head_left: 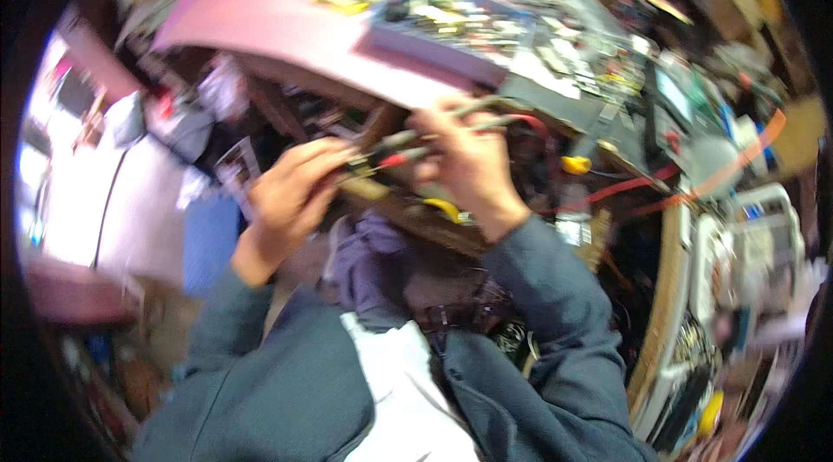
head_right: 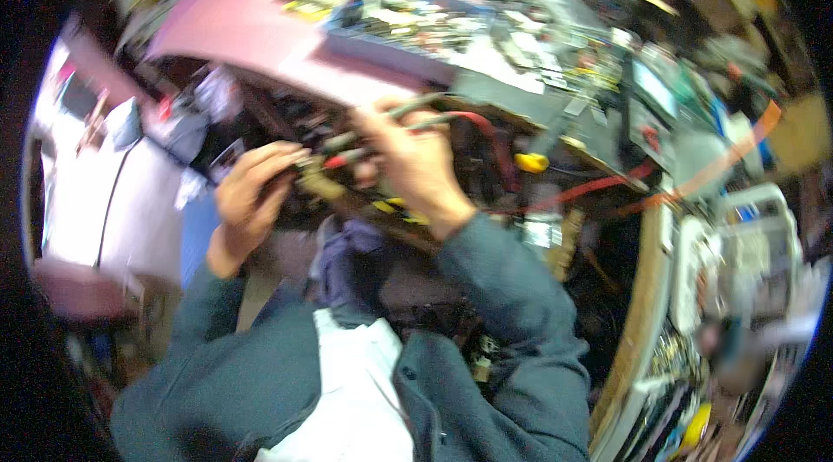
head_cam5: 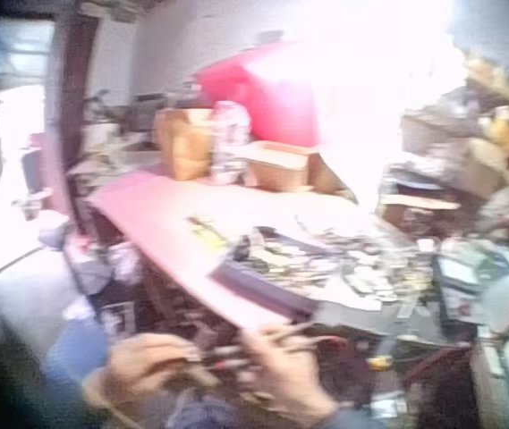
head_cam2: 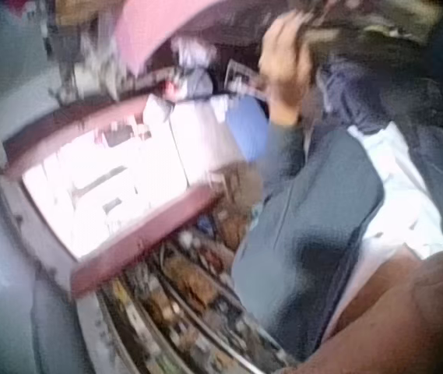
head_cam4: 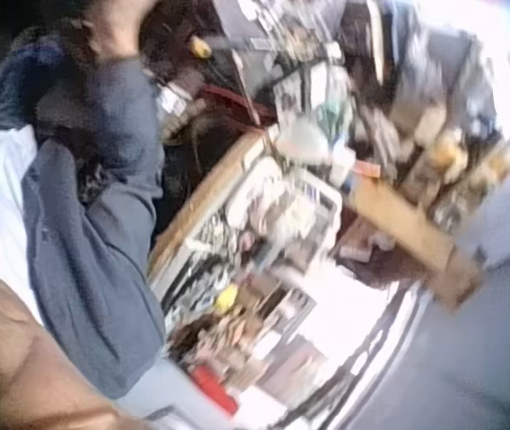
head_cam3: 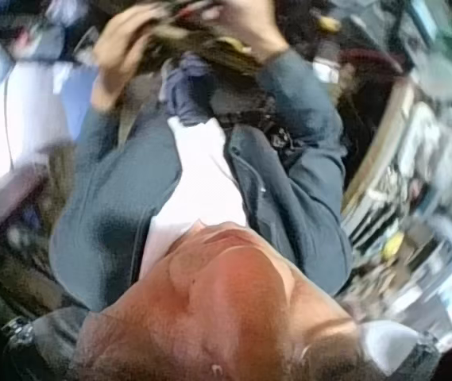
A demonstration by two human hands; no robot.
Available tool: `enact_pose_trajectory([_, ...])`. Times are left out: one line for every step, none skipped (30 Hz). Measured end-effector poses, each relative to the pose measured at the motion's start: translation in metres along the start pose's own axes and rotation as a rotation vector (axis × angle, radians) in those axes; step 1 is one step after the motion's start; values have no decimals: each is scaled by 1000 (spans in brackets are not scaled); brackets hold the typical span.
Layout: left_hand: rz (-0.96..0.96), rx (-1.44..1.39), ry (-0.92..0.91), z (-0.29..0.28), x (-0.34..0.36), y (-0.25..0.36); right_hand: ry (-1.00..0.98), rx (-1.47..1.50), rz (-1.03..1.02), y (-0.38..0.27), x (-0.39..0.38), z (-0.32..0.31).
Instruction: The person picks small electronic components from a tray and tests them using multimeter probes. They repeatedly connect the probes to the component terminals, observe the readings, and place the components back into the tray. The person continues this process with several different components throughout the clip.
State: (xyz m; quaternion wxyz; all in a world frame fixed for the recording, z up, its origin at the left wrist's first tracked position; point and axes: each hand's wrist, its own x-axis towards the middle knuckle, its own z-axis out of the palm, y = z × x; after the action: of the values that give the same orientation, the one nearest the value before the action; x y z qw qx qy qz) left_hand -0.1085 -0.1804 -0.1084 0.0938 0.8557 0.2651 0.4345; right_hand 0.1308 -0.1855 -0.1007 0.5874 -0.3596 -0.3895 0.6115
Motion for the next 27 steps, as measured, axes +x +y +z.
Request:
enact_pose_trajectory([19,15,8,-2,1,2,3,20,-10,2,1,4])
enact_pose_trajectory([17,15,24,-1,1,2,3,43,-22,3,4,6])
enact_pose_trajectory([19,10,32,2,-1,2,-23,47,-21,0,2,2])
enact_pose_trajectory([16,8,28,1,2,3,-77,76,-6,-1,3,0])
enact_pose_trajectory([19,30,22,0,4,6,-81,100,-27,3,5,-1])
enact_pose_trajectory([10,16,21,2,6,6,-86,123,-48,5,6,-4])
enact_pose_trajectory([16,23,17,3,5,5,-76,129,-52,6,5,-5])
enact_pose_trajectory([21,31,15,4,5,4,-87,87,-69,5,5,-7])
enact_pose_trajectory([38,21,18,5,7,3,-78,76,-72,3,4,-7])
enact_pose_trajectory([-2,15,6,3,3,4,-78,73,-67,3,3,-4])
enact_pose_trajectory([0,17,6,2,2,4,-93,71,-72,6,5,-3])
enact_pose_trajectory([0,21,6,2,1,4,-96,72,-75,5,4,-3])
enact_pose_trajectory([4,24,-1,2,1,4,-97,68,-79,3,3,-4])
enact_pose_trajectory([8,28,-7,3,1,3,-100,64,-83,1,3,-5])
enact_pose_trajectory([11,33,-12,3,1,3,-97,77,-74,0,1,-3])
enact_pose_trajectory([25,43,-9,3,1,3,-88,42,-63,-1,1,-3])
enact_pose_trajectory([39,53,-4,2,1,2,-89,74,-61,3,2,-2])
enact_pose_trajectory([53,63,0,3,1,2,-90,105,-60,6,3,-2])
enact_pose_trajectory([58,83,5,2,0,3,-118,79,-42,3,2,-2])
enact_pose_trajectory([61,88,-3,1,1,3,-112,82,-49,2,1,-3])
enact_pose_trajectory([63,94,-11,1,2,3,-106,85,-56,2,1,-4])
enact_pose_trajectory([69,91,-15,3,4,4,-96,81,-65,0,1,-6])
enact_pose_trajectory([85,101,-13,3,3,3,-108,120,-61,1,1,-5])
enact_pose_trajectory([87,105,-10,2,2,1,-122,120,-41,7,5,-4])
enact_pose_trajectory([87,113,-13,0,-1,1,-121,113,-36,7,5,-3])
enact_pose_trajectory([88,121,-16,-2,-2,1,-120,106,-31,8,5,-2])
enact_pose_trajectory([89,122,-29,-1,0,4,-121,109,-25,6,4,-3])
